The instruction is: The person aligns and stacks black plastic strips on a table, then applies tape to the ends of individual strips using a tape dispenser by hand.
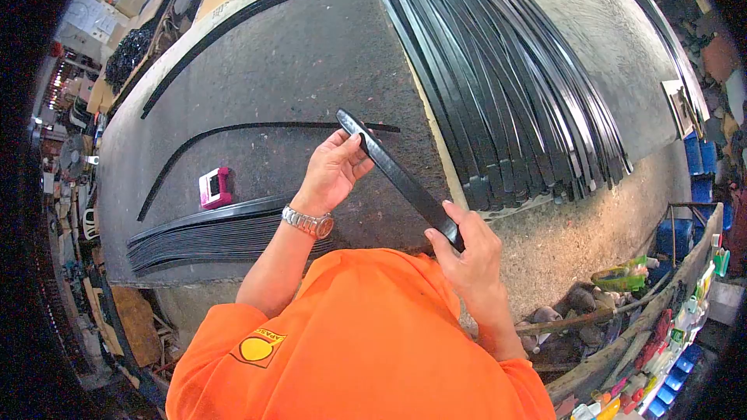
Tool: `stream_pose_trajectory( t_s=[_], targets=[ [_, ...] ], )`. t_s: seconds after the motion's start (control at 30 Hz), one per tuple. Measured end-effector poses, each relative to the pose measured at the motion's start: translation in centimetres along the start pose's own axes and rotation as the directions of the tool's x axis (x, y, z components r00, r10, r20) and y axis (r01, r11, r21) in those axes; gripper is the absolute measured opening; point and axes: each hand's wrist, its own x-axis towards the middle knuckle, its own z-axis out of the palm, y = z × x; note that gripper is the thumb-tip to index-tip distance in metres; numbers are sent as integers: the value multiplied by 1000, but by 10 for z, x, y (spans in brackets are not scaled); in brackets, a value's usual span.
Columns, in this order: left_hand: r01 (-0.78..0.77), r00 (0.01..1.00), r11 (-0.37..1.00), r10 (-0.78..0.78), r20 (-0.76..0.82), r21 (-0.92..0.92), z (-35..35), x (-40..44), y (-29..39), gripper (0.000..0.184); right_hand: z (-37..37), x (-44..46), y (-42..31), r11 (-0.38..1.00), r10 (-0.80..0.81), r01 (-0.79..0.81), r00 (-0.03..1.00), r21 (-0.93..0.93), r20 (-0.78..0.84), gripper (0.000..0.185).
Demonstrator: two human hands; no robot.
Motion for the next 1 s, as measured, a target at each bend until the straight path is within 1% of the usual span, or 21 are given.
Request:
stream_pose_trajectory(
  t_s=[0.2, 0.3, 0.4, 0.5, 0.6, 0.8, 0.9, 1.0],
  targets=[
    [-4, 1000, 1000, 3, -12, -4, 2, 0, 0, 4, -1, 0, 0, 1000, 10, -10, 1000, -3, 6, 43],
    [-8, 1000, 1000, 8, -2, 1, -1, 1, -2, 7, 0, 0, 0, 999, 35, -35, 999, 5, 9, 44],
    [-12, 1000, 1000, 12, -26, 7, 8, -4, 3, 13, 0, 0, 4, 999, 32, -32, 999, -8, 9, 44],
    [-43, 998, 999, 43, 39, -3, 9, -6, 6, 19, -3, 1, 6, 999, 50, -50, 999, 0, 15, 41],
    [-58, 998, 998, 57, 41, 24, 9, -6, 5, 20, -7, 1, 12, 999, 33, -33, 999, 6, 10, 38],
    [-34, 999, 996, 36, -21, 77, 0, 0, -1, 24, -10, 2, 10, 998, 58, -58, 998, 9, 21, 34],
    [-62, 998, 996, 61, 13, 59, -2, 1, -3, 26, -10, 2, 10, 998, 60, -60, 997, -6, 44, 32],
    [-114, 993, 993, 114, 32, 16, 12, -3, 2, 28, -11, 1, 10, 995, 99, -99, 992, -8, 78, 31]
  ],
)
